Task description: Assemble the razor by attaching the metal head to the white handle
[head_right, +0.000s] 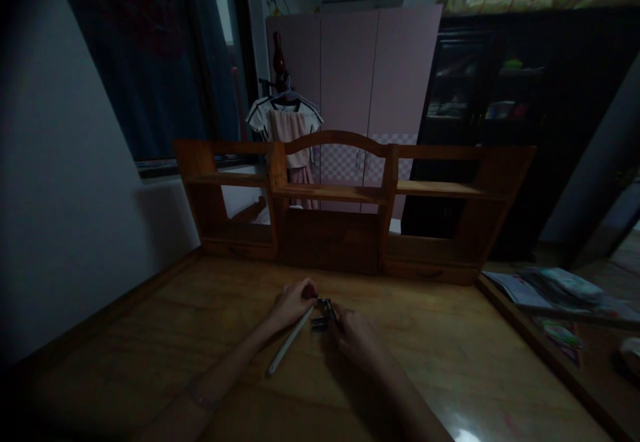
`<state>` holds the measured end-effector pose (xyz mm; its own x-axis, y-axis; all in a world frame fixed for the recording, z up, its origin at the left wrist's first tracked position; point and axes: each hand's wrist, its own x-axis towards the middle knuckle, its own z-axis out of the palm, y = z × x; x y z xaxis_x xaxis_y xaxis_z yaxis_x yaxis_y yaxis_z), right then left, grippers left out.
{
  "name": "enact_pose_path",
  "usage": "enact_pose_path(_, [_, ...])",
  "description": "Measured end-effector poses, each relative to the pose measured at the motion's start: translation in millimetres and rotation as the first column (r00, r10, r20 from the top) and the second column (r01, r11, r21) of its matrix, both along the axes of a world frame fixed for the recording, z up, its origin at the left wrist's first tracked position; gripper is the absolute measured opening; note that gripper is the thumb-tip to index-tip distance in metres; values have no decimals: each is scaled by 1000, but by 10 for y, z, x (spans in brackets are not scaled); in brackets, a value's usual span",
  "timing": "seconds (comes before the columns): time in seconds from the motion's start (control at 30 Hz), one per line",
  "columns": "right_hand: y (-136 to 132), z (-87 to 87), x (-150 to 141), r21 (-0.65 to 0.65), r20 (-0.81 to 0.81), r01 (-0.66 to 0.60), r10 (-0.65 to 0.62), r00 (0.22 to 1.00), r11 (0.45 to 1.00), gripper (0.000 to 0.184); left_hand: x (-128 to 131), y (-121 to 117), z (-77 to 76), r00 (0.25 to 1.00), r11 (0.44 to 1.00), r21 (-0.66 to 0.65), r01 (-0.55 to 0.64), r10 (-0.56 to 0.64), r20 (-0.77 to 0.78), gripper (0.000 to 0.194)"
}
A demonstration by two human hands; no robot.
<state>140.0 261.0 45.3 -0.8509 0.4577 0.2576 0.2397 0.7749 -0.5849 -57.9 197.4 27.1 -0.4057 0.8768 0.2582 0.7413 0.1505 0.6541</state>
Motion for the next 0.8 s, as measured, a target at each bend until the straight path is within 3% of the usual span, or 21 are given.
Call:
enact_pose_path(0.27, [300,-201,-54,74,-190,198,-181,965,977,32,-53,-33,-35,997,992,122,-21,30,-76,26])
enact_pose_path(0.4, [380,-219,-34,36,-295,165,-147,944,986,15,-34,27,-35,989,947,315,-62,16,148,23])
enact_pose_path(0.47, [363,-196,-29,28,-328,146,-129,936,989,11,-1,84,-46,921,927,370,-63,-89,379,29])
enact_pose_path(0.57, [300,-151,-25,37,-332,103,-85,939,994,11,62,151,-78,721,911,410,-50,-251,646,42])
enact_pose_path(0.63, [248,-119,-20,43,-322,87,-68,944,995,12,99,164,-90,647,917,398,-23,-290,705,44])
enact_pose_path(0.8, [138,-27,0,34,-329,74,-59,942,997,13,135,143,-61,578,916,396,57,-354,735,40])
